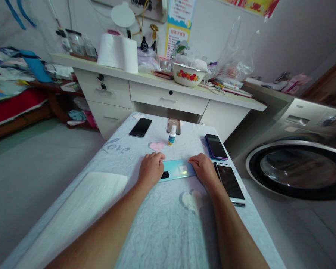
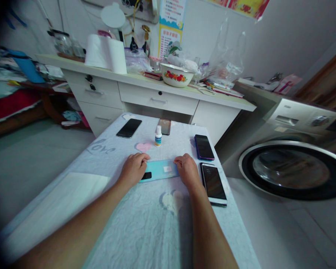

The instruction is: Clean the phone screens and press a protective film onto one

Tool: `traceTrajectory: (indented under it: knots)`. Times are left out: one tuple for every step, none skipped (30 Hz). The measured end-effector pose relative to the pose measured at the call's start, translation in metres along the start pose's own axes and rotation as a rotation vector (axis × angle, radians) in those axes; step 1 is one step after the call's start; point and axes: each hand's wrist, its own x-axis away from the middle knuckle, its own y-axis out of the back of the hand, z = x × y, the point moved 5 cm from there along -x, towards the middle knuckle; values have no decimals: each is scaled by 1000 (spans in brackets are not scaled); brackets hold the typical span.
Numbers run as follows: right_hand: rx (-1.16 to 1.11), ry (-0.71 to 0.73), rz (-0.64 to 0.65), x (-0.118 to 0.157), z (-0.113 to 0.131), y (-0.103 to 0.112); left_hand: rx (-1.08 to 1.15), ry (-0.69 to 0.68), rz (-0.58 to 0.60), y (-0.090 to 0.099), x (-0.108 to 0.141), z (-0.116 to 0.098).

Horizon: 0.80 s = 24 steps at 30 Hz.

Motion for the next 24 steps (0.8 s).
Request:
traceTrajectory:
  knots:
    - [9,0,-6,-1,0,-1,-1,3,-2,0,0,0]
    - [17,-3,-11,-2,0,-2,-1,5,-4,0,0,0]
    - [22,-6,-14,-3,0,-3,-2,6,-5,0,0,1]
    - [24,-9,-15,-3,0,-3,-2,7,-7,0,0,1]
    - [22,-11,-14,-4,0,-3,-2,6,-8,0,0,1]
    - [14,-11,-14,-4,-1,-3,-2,5,-9,0,0,1]
    - [1,-7,-12,-4,-1,-2,-2,6,-10,0,0,1]
    - [-13,-1,-6,-4,-1,-1,-3,9,-11,0,0,1]
    - [-28,6,4,-3,-1,0,-2,13,-11,0,0,1]
    - [-43,12,19,-3,-1,1,0,14,-11,-1,0,2]
    - [-57,15,38,-2,-2,2,3,13,-10,-1,0,2]
    - [-72,13,60,-1,-3,2,6,10,-9,-1,0,2]
    - [-87,8,83,0,-3,3,7,8,-9,-1,0,2]
    - [-104,2,108,1,-4,5,7,6,-9,-1,0,2]
    - [-122,0,134,2,-4,6,3,6,-9,-1,0,2]
    - [-140,1,160,3,-3,7,1,6,-10,-1,0,2]
    - [-156,5,186,4,-2,8,-1,6,-10,-1,0,2]
    - [-171,7,210,6,-2,10,-1,4,-10,-1,0,2]
    - [-184,6,232,7,-1,11,2,2,-9,-1,0,2]
    - [-195,-4,253,8,-1,12,5,-1,-8,-1,0,2]
    - [-206,-16,273,9,-1,13,7,-2,-8,-1,0,2]
    - [-220,-30,293,10,-2,13,8,-1,-8,-2,0,2]
    - [-236,-41,312,11,-3,13,7,2,-8,-2,0,2]
    - [-256,-48,329,12,-4,13,6,6,-9,-2,0,2]
